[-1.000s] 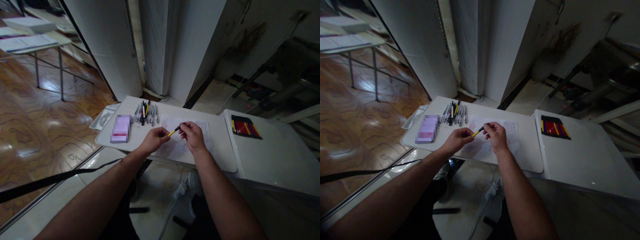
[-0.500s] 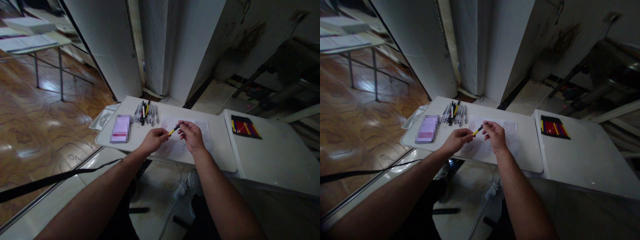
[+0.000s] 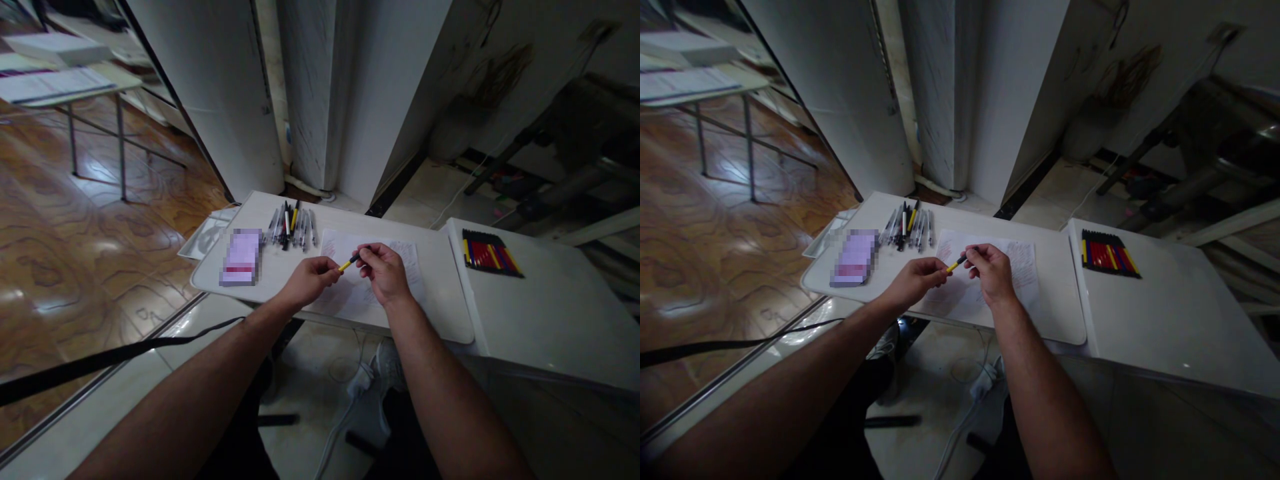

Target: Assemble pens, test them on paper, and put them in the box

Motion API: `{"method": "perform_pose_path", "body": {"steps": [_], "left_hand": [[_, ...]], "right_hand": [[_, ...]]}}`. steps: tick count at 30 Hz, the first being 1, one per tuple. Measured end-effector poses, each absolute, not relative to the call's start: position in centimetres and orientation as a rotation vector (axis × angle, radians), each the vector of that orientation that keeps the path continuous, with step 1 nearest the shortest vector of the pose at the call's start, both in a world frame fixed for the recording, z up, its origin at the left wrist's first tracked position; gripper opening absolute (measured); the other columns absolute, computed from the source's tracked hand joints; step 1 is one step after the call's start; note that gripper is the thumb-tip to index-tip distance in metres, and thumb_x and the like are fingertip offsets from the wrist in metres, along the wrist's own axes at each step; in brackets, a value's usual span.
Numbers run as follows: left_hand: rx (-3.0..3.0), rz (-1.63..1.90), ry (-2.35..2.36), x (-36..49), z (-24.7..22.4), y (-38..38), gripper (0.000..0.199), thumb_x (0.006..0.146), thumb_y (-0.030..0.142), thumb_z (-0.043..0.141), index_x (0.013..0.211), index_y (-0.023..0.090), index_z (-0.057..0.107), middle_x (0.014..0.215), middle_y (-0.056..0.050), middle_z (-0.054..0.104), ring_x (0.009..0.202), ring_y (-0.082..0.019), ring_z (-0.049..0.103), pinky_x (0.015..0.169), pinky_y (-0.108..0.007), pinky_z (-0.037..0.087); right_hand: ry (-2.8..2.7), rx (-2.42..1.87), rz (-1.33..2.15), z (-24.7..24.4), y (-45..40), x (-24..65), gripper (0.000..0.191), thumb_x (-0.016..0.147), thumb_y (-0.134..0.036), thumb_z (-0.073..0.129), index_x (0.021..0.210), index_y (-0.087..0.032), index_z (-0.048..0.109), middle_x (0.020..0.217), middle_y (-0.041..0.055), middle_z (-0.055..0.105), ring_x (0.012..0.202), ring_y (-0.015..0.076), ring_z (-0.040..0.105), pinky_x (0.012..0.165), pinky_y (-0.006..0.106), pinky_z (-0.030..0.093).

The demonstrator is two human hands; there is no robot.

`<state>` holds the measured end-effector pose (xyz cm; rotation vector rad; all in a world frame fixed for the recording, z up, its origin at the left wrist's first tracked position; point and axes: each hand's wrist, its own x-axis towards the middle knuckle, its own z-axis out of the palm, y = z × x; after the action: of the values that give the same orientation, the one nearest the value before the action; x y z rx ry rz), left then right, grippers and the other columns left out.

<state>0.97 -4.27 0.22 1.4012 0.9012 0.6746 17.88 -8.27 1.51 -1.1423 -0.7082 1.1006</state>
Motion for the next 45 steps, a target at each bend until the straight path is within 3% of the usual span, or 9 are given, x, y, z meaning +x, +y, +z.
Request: {"method": "perform_pose_path", "body": {"steps": [8,12,18,22,38,45], "left_hand": [[1.453,0.737,0.936,1.1,-0.3,-4.2,0.023,0.066,0.032,0.073,0.075,0.015,0.061,0.065,0.003,0.057,0.058,-0.01,0.048,0.057,-0.023,0.035],[1.473,0.727,0.948,1.1,0.1,-4.3,0.022,0.07,0.034,0.07,0.076,0.014,0.064,0.065,0.002,0.058,0.059,-0.01,0.048,0.058,-0.024,0.036],[1.358,0.642,0.87,1.0,0.8,-4.5,0.027,0.076,0.038,0.064,0.08,0.012,0.069,0.064,-0.001,0.061,0.06,-0.012,0.052,0.059,-0.025,0.038],[1.324,0.638,0.856,1.0,1.0,-4.6,0.027,0.077,0.039,0.063,0.078,0.013,0.07,0.065,-0.002,0.061,0.059,-0.012,0.053,0.058,-0.025,0.038],[1.399,0.727,0.868,1.1,0.0,-4.3,0.025,0.072,0.038,0.07,0.075,0.014,0.062,0.063,0.002,0.057,0.058,-0.009,0.047,0.057,-0.023,0.036],[1.567,0.773,0.971,1.1,-0.1,-4.4,0.023,0.073,0.037,0.069,0.077,0.015,0.063,0.067,0.001,0.058,0.059,-0.01,0.047,0.056,-0.024,0.035]], "right_hand": [[-0.725,-1.213,1.02,0.9,-8.0,17.8,0.029,0.065,-0.036,0.081,0.07,-0.018,0.059,0.055,-0.0032,0.061,0.048,0.0085,0.052,0.041,0.019,0.038],[-0.713,-1.213,1.019,0.9,-8.0,17.8,0.031,0.064,-0.038,0.083,0.071,-0.018,0.061,0.055,-0.0034,0.061,0.049,0.0085,0.052,0.04,0.019,0.038],[-0.692,-1.125,1.121,1.4,-8.2,18.0,0.028,0.067,-0.036,0.079,0.086,-0.017,0.072,0.082,0.0041,0.072,0.06,0.0095,0.058,0.042,0.018,0.039],[-0.696,-1.09,1.162,1.5,-8.3,18.0,0.024,0.068,-0.032,0.077,0.086,-0.017,0.073,0.083,0.0048,0.073,0.062,0.0103,0.06,0.044,0.018,0.04],[-0.718,-1.127,1.094,1.4,-8.2,17.8,0.022,0.067,-0.033,0.079,0.076,-0.017,0.067,0.075,0.0023,0.071,0.06,0.0101,0.059,0.043,0.019,0.039],[-0.713,-1.2,1.027,1.1,-8.0,17.7,0.026,0.067,-0.036,0.08,0.07,-0.018,0.061,0.054,-0.0032,0.061,0.046,0.0078,0.049,0.041,0.02,0.036]]}}
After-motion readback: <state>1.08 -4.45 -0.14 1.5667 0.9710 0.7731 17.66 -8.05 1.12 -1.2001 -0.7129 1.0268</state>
